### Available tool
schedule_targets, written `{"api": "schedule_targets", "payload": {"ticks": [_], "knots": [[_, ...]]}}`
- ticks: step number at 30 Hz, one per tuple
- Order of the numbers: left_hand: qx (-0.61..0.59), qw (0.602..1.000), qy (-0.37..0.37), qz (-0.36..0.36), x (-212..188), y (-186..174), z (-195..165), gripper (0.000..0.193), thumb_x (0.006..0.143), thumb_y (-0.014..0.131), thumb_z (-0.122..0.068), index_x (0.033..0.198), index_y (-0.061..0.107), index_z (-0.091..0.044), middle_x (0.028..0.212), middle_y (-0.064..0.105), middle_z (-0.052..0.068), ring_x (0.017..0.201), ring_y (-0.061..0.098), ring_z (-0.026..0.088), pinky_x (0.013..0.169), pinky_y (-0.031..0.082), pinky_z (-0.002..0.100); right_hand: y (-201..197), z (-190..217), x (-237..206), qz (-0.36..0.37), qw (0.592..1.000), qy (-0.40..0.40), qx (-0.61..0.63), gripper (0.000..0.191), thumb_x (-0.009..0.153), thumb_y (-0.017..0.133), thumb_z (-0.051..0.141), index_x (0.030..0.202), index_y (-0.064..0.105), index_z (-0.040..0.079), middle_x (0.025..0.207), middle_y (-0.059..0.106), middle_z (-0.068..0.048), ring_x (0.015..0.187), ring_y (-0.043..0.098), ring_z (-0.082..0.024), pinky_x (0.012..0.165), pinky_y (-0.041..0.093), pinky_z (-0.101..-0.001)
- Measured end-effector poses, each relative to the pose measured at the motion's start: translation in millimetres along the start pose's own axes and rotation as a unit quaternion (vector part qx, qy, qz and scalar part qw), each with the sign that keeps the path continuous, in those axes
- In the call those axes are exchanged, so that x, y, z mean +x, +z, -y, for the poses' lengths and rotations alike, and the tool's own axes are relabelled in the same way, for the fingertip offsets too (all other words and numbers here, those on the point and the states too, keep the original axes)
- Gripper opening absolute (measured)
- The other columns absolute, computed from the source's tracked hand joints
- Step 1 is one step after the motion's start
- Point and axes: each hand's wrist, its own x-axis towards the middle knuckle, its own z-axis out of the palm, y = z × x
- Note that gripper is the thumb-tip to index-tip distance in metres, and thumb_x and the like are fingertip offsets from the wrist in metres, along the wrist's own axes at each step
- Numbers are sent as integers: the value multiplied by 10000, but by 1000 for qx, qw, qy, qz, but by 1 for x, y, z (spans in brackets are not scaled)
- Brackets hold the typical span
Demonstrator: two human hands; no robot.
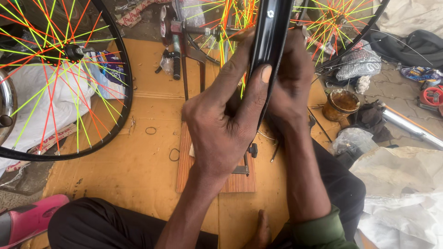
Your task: The person sits on the floor and uses a truing stand to adjust a bicycle wheel. They spin the wheel, check alignment with a gauge, and tighten or loosen the spokes to correct the rim's wobble.
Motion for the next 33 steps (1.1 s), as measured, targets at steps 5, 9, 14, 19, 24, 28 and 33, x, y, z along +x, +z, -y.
{"api": "schedule_targets", "payload": {"ticks": [5, 9, 14, 19, 24, 28, 33], "knots": [[11, 1000, -3, 16, -2, -5, 4, 297, 961, 739, -183, 1228, 737, -53, 803, 603, 85, 640, 514, 79, 546, 412, 261, 0, 16, -17, -131, 978, 96, 132, 83, 994, 675, 83, 1029, 615, 37, 939, 581, 0, 827, 496, -67, 757, 411, -226], [2, 994, 92, 65, -9, -21, 12, 173, 1130, 697, -266, 1185, 719, -103, 1170, 620, 67, 1082, 560, 116, 951, 483, 275, -13, 57, -72, -49, 934, 312, -168, 196, 1052, 469, 137, 957, 625, 66, 761, 627, -2, 672, 584, -103, 622, 455, -236], [11, 987, 118, 106, -19, -29, 34, 230, 1104, 627, -323, 1158, 710, -116, 1210, 691, 32, 1196, 583, 168, 1052, 427, 323, -3, 76, -170, 49, 928, 369, -33, 265, 818, 807, -7, 1016, 633, 23, 1057, 552, -33, 938, 588, -107, 803, 567, -263], [54, 979, 117, 159, -43, -46, 67, 503, 1036, 433, -493, 1000, 752, -105, 1155, 731, 43, 1207, 540, 264, 1097, 378, 440, 6, 69, -211, 34, 940, 334, -64, 232, 831, 804, -58, 994, 656, 16, 1159, 557, -67, 1019, 634, -139, 892, 606, -297], [131, 966, 20, 221, -78, -65, 101, 835, 1076, 151, -649, 872, 780, -138, 1282, 663, 143, 1298, 407, 349, 1105, 243, 519, 5, 65, -217, 20, 940, 336, -47, 242, 834, 802, -75, 996, 649, 19, 1154, 556, -62, 1031, 628, -141, 901, 601, -291], [118, 975, -56, 178, -84, -72, 127, 845, 1077, 126, -678, 1169, 715, -78, 1210, 708, 99, 1284, 437, 321, 1126, 243, 512, 5, 63, -220, 20, 940, 340, -4, 230, 842, 791, -77, 993, 649, 25, 1161, 548, -55, 1052, 634, -131, 931, 608, -294], [100, 983, -52, 142, -84, -73, 127, 815, 1122, 133, -621, 1095, 753, -93, 1203, 653, 116, 1220, 527, 289, 1082, 350, 474, 7, 67, -218, 30, 938, 341, -49, 230, 858, 800, -62, 1018, 656, 21, 1144, 550, -40, 1020, 624, -117, 897, 592, -276]]}}
